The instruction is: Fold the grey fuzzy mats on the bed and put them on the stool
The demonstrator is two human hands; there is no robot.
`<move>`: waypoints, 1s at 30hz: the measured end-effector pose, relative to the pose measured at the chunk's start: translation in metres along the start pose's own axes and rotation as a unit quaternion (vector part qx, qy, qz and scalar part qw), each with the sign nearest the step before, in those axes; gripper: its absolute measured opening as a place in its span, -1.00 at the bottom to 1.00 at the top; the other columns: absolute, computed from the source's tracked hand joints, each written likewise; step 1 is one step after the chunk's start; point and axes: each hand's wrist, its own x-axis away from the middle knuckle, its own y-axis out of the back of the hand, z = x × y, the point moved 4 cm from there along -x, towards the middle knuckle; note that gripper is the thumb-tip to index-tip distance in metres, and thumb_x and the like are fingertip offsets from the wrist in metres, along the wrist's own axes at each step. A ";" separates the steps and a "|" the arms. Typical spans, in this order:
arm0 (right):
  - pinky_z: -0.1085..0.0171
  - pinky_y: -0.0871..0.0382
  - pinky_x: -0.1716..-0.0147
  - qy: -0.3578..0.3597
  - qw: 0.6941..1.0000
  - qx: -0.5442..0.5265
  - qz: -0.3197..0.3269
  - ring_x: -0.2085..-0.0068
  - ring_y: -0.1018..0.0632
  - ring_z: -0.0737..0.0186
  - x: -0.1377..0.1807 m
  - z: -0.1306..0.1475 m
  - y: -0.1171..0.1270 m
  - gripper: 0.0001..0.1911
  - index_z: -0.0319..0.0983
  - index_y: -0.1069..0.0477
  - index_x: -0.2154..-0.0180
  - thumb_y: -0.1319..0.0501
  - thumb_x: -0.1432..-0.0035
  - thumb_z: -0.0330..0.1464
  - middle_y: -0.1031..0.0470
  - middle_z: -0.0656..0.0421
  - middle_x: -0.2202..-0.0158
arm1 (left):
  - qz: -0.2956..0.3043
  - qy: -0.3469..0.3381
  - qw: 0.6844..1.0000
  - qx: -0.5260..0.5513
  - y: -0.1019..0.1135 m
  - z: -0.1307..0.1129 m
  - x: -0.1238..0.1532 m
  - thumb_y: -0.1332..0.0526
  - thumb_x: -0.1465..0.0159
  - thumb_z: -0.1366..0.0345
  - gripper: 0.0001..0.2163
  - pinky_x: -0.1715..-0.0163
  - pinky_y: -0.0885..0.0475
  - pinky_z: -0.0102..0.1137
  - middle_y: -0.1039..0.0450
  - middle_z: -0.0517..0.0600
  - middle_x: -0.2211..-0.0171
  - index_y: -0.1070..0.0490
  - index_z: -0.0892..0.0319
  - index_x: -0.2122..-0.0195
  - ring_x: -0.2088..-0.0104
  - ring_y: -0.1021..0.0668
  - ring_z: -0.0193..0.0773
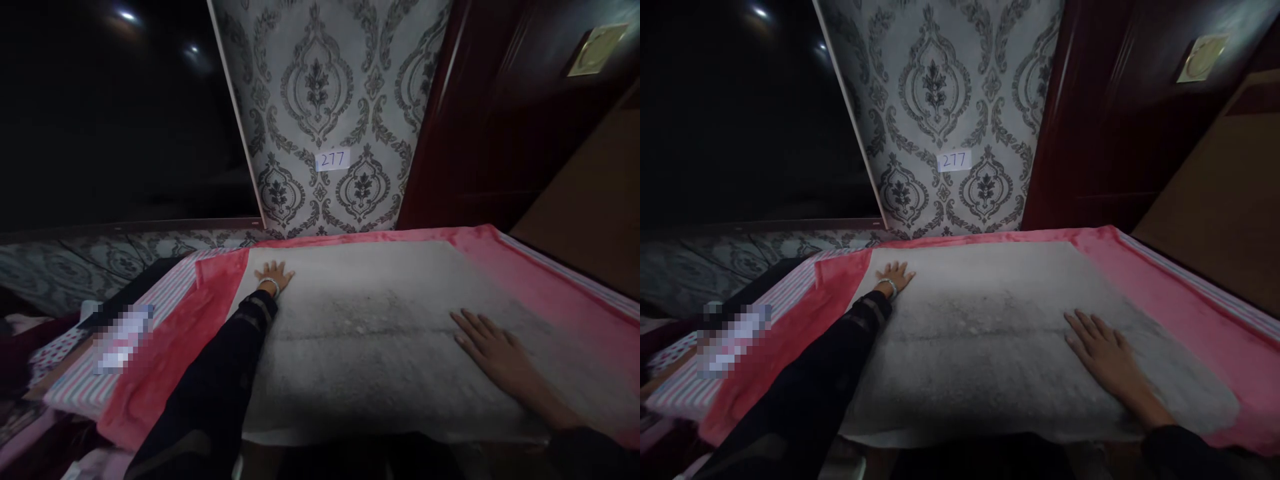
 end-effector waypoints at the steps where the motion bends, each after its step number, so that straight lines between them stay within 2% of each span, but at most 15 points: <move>1: -0.22 -0.19 -0.24 0.002 1.000 0.003 0.002 -0.37 -0.18 -0.13 0.000 0.000 0.000 -0.28 -0.04 -0.17 -0.36 0.24 -0.31 0.02 -0.15 0.13 -0.40 | 0.001 0.024 1.000 0.004 0.001 0.007 0.005 0.19 -0.36 -0.17 -0.29 -0.25 -0.10 0.25 0.14 0.15 -0.48 0.05 0.04 -0.46 -0.43 0.01 0.23; 4: -0.23 -0.16 -0.25 0.002 1.000 0.005 0.014 -0.38 -0.16 -0.13 -0.002 -0.003 0.001 -0.29 -0.06 -0.14 -0.38 0.24 -0.32 0.00 -0.12 0.13 -0.41 | -0.003 0.030 1.000 0.006 -0.002 0.013 0.027 0.22 -0.36 -0.17 -0.30 -0.24 -0.09 0.27 0.05 0.17 -0.46 -0.04 0.06 -0.43 -0.42 -0.05 0.26; 7: -0.30 -0.18 -0.22 -0.018 0.998 0.000 0.065 -0.36 -0.20 -0.19 -0.013 -0.005 0.007 -0.29 -0.05 -0.16 -0.37 0.19 -0.30 0.02 -0.15 0.10 -0.40 | -0.006 -0.035 0.999 -0.010 -0.011 0.008 0.049 0.20 -0.37 -0.16 -0.34 -0.27 -0.04 0.27 0.07 0.09 -0.47 -0.05 -0.02 -0.42 -0.43 -0.02 0.21; 9: -0.35 -0.21 -0.18 -0.024 0.995 0.000 0.098 -0.35 -0.21 -0.25 -0.027 0.007 0.017 -0.30 -0.08 -0.19 -0.36 0.17 -0.31 0.01 -0.17 0.04 -0.38 | -0.016 -0.068 0.997 -0.022 -0.018 0.004 0.060 0.17 -0.37 -0.15 -0.35 -0.29 0.00 0.24 0.15 0.04 -0.48 0.00 -0.05 -0.44 -0.45 0.04 0.17; 11: -0.36 -0.16 -0.20 0.020 0.995 -0.002 0.100 -0.38 -0.13 -0.26 -0.045 0.041 0.030 -0.32 -0.11 -0.17 -0.37 0.16 -0.34 -0.03 -0.10 0.00 -0.41 | -0.038 -0.072 0.996 -0.029 -0.023 0.003 0.067 0.16 -0.38 -0.15 -0.35 -0.30 0.00 0.23 0.16 0.06 -0.48 0.02 -0.03 -0.45 -0.45 0.06 0.17; 14: -0.29 -0.08 -0.26 0.181 0.977 -0.043 0.105 -0.42 -0.03 -0.19 -0.071 0.130 0.042 -0.35 -0.11 -0.07 -0.41 0.14 -0.39 -0.07 0.08 0.03 -0.46 | -0.066 -0.068 0.995 -0.029 -0.025 0.002 0.071 0.16 -0.39 -0.14 -0.35 -0.29 -0.03 0.22 0.10 0.08 -0.47 -0.01 -0.01 -0.44 -0.44 0.01 0.18; 17: -0.27 0.00 -0.30 0.302 0.941 -0.078 0.129 -0.43 0.02 -0.15 -0.093 0.212 0.036 -0.35 -0.09 -0.02 -0.43 0.13 -0.42 -0.04 0.12 0.03 -0.47 | -0.073 -0.072 0.994 -0.030 -0.024 0.002 0.072 0.15 -0.40 -0.12 -0.37 -0.29 -0.05 0.19 0.07 0.06 -0.47 -0.04 -0.02 -0.43 -0.44 -0.01 0.17; 19: -0.24 0.08 -0.33 0.345 0.923 -0.082 0.150 -0.44 0.03 -0.09 -0.111 0.239 0.026 -0.35 -0.06 0.02 -0.44 0.13 -0.43 -0.02 0.11 0.08 -0.47 | -0.069 -0.071 0.995 -0.031 -0.023 0.003 0.072 0.14 -0.40 -0.11 -0.38 -0.30 -0.05 0.18 0.07 0.05 -0.47 -0.04 -0.02 -0.43 -0.44 -0.01 0.16; 20: -0.23 0.12 -0.34 0.346 0.921 -0.079 0.157 -0.44 0.04 -0.07 -0.122 0.242 0.021 -0.36 -0.05 0.02 -0.44 0.14 -0.43 -0.02 0.11 0.10 -0.47 | -0.067 -0.070 0.995 -0.032 -0.023 0.003 0.071 0.14 -0.40 -0.10 -0.38 -0.30 -0.04 0.19 0.07 0.04 -0.47 -0.04 -0.03 -0.43 -0.44 0.00 0.16; 22: -0.21 0.14 -0.34 0.308 0.935 -0.063 0.163 -0.44 0.04 -0.05 -0.149 0.227 0.013 -0.37 -0.06 0.02 -0.43 0.16 -0.44 -0.03 0.11 0.12 -0.47 | -0.065 -0.072 0.995 -0.033 -0.024 0.003 0.071 0.14 -0.40 -0.11 -0.38 -0.29 -0.04 0.20 0.09 0.05 -0.47 -0.04 -0.02 -0.43 -0.44 0.00 0.17; 25: -0.23 0.09 -0.33 0.198 0.966 -0.028 0.164 -0.44 0.05 -0.06 -0.192 0.184 0.010 -0.39 -0.06 0.02 -0.44 0.18 -0.45 -0.09 0.14 0.13 -0.48 | -0.067 -0.074 0.995 -0.031 -0.024 0.003 0.070 0.13 -0.40 -0.11 -0.38 -0.28 -0.04 0.23 0.09 0.06 -0.47 -0.05 -0.01 -0.43 -0.44 0.00 0.19; 27: -0.31 0.01 -0.28 0.135 0.976 -0.006 0.171 -0.43 -0.01 -0.15 -0.216 0.170 0.012 -0.39 -0.08 0.01 -0.43 0.18 -0.44 -0.11 0.11 0.07 -0.47 | -0.065 -0.075 0.995 -0.025 -0.025 0.003 0.070 0.13 -0.40 -0.11 -0.38 -0.28 -0.04 0.23 0.09 0.07 -0.47 -0.05 -0.01 -0.43 -0.44 0.00 0.19; 29: -0.39 -0.04 -0.23 0.106 0.980 0.009 0.167 -0.41 -0.05 -0.25 -0.230 0.182 0.015 -0.37 -0.12 0.01 -0.44 0.18 -0.43 -0.10 0.10 -0.01 -0.46 | -0.064 -0.078 0.995 -0.018 -0.026 0.002 0.071 0.12 -0.39 -0.11 -0.38 -0.28 -0.03 0.24 0.09 0.08 -0.47 -0.05 -0.01 -0.43 -0.44 -0.01 0.20; 30: -0.40 -0.03 -0.22 0.124 0.980 0.008 0.155 -0.41 -0.04 -0.28 -0.233 0.199 0.016 -0.36 -0.14 0.01 -0.44 0.17 -0.43 -0.09 0.11 -0.04 -0.46 | -0.064 -0.080 0.995 -0.014 -0.027 0.002 0.071 0.11 -0.39 -0.10 -0.38 -0.28 -0.03 0.25 0.09 0.07 -0.47 -0.05 -0.02 -0.43 -0.43 -0.01 0.20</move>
